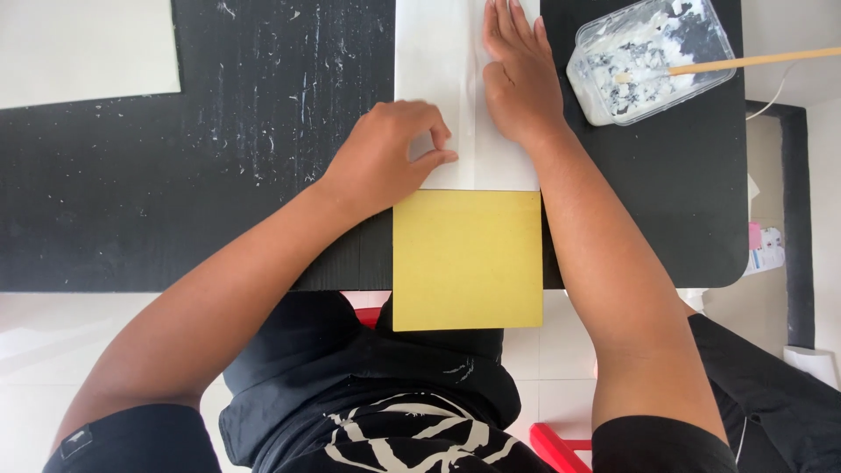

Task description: The person places a sheet of white paper on a black table, positions a yellow cardboard box on top, and folds the paper over the box. Using a brush, the person applies a white paste from a container onto the paper to adhere it to the box, smoothing the surface with their hands.

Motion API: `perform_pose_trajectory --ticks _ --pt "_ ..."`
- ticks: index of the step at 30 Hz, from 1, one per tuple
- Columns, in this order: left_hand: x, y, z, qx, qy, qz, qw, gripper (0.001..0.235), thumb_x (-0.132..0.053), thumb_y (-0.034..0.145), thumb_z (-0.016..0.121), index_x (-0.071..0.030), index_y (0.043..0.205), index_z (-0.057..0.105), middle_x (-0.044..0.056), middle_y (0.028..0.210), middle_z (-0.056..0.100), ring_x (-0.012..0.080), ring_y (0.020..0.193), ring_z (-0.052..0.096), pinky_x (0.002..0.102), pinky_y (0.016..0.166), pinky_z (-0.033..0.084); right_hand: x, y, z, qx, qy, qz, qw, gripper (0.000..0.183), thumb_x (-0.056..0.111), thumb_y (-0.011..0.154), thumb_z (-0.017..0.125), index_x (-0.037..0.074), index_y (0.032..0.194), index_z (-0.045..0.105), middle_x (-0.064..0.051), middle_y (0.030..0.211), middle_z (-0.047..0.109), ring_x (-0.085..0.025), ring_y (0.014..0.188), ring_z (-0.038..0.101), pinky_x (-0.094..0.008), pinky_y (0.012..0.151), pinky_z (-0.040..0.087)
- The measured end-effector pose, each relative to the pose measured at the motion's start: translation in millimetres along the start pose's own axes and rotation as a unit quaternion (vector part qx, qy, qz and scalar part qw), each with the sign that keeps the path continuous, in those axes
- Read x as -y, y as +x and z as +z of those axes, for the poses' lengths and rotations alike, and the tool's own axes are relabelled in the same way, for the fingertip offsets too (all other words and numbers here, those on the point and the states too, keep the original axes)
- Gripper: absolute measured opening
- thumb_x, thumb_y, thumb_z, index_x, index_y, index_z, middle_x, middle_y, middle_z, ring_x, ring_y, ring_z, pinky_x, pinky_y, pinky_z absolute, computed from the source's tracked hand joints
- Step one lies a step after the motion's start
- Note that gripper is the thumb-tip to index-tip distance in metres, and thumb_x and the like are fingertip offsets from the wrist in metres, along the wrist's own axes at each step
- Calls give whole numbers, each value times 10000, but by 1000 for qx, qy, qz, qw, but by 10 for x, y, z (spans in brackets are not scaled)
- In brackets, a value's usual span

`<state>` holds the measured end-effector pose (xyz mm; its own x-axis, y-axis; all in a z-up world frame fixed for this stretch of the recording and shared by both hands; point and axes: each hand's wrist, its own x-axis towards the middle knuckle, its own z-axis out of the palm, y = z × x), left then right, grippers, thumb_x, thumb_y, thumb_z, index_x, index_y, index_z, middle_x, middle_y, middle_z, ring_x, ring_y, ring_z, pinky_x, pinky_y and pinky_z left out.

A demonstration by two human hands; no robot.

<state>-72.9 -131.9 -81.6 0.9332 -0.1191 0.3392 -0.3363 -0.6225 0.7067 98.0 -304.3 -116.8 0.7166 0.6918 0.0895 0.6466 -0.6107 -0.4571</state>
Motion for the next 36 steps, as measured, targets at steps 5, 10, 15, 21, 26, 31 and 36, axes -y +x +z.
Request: perform_pose_trajectory --ticks 5,10,15,21,26,31,36 --pt "293 148 108 49 231 107 966 490 -434 1056 576 -83 1399 570 126 1472 570 338 1330 527 484 1023 419 -20 19 -3 4 2 -4 1000 711 103 944 210 49 1652 209 -150 1726 168 -265 1601 94 -458 1306 14" --pt "415 267 209 64 322 135 935 651 -555 1116 392 -74 1545 484 124 1589 490 321 1487 393 475 1193 327 -28 12 -43 5 36 -2 999 703 88 956 192 45 1658 178 -135 1734 125 -259 1614 75 -459 1321 10" --pt "606 536 154 49 382 108 916 590 -510 1145 335 -122 1550 518 89 1582 510 308 1466 414 512 1129 333 -74 24 -5 -7 55 -11 998 718 89 929 213 22 1644 229 -159 1720 155 -272 1607 106 -458 1318 30" --pt "959 1071 41 93 364 6 927 592 -501 1136 280 -129 1554 472 156 1617 395 357 1473 319 551 1124 233 39 1 -72 -2 62 3 998 743 62 893 214 6 1633 237 -174 1716 157 -271 1603 100 -448 1315 21" --pt "1076 1150 99 64 381 72 920 599 -491 1149 373 -61 1556 456 139 1612 431 339 1449 387 517 1119 270 59 -15 -98 3 64 6 998 726 67 913 220 22 1637 228 -166 1720 149 -269 1605 91 -447 1315 15" --pt "1148 1173 116 80 351 84 929 624 -506 1149 333 -58 1571 438 135 1619 431 356 1464 387 531 1143 245 75 -32 -112 -1 58 1 998 693 62 950 244 -13 1637 190 -192 1722 115 -308 1605 41 -491 1314 11" --pt "1200 1171 132 60 385 104 915 647 -525 1170 341 -42 1588 443 130 1630 431 320 1498 318 521 1180 197 231 -165 -241 -11 -62 -22 998 525 98 1116 295 -61 1614 246 -207 1703 183 -333 1589 126 -538 1292 64"
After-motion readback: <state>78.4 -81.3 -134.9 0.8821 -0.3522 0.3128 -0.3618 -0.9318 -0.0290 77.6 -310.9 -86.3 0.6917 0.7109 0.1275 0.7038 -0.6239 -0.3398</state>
